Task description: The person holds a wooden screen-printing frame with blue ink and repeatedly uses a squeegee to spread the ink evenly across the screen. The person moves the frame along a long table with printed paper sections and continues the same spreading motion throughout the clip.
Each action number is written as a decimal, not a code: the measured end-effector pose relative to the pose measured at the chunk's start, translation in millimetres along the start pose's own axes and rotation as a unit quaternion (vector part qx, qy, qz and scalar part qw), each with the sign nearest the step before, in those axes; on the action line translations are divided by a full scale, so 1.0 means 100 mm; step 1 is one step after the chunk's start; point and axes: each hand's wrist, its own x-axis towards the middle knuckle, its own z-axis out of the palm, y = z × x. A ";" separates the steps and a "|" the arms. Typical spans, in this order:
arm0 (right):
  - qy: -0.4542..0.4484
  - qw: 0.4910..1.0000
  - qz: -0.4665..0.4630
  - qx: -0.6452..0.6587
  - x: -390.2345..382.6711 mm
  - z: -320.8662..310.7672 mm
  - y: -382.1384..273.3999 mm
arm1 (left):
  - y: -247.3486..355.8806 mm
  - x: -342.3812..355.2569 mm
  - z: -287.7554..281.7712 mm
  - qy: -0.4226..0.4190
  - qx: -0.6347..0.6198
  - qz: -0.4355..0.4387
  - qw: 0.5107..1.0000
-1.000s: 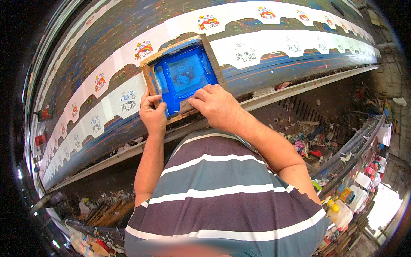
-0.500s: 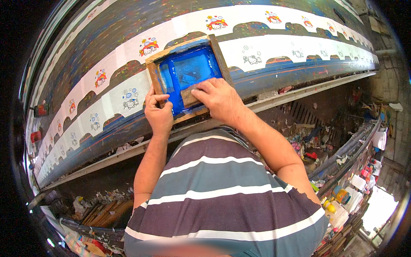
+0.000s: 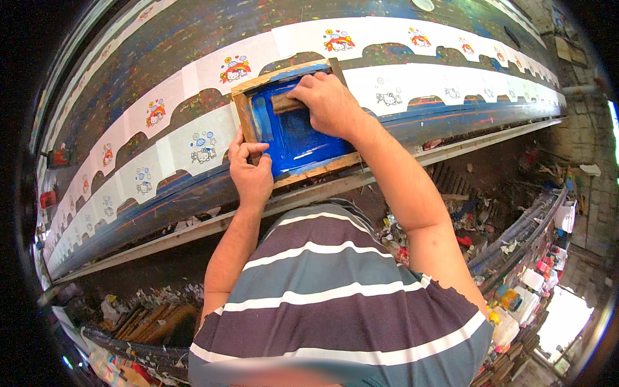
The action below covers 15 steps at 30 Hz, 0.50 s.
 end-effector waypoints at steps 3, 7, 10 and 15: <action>-0.003 1.000 -0.003 0.002 -0.29 -0.01 -0.21 | 0.02 -0.01 0.00 -0.002 -0.007 0.013 1.000; -0.008 1.000 -0.006 -0.003 -0.64 -0.10 -0.55 | 0.02 -0.01 0.00 -0.003 -0.004 0.016 1.000; -0.023 0.999 0.010 0.024 -0.80 -0.19 -0.73 | 0.01 -0.01 -0.01 0.003 -0.003 0.018 1.000; -0.074 0.996 0.020 0.055 -0.96 -0.29 -0.78 | -0.02 0.02 -0.01 0.001 -0.003 0.013 1.000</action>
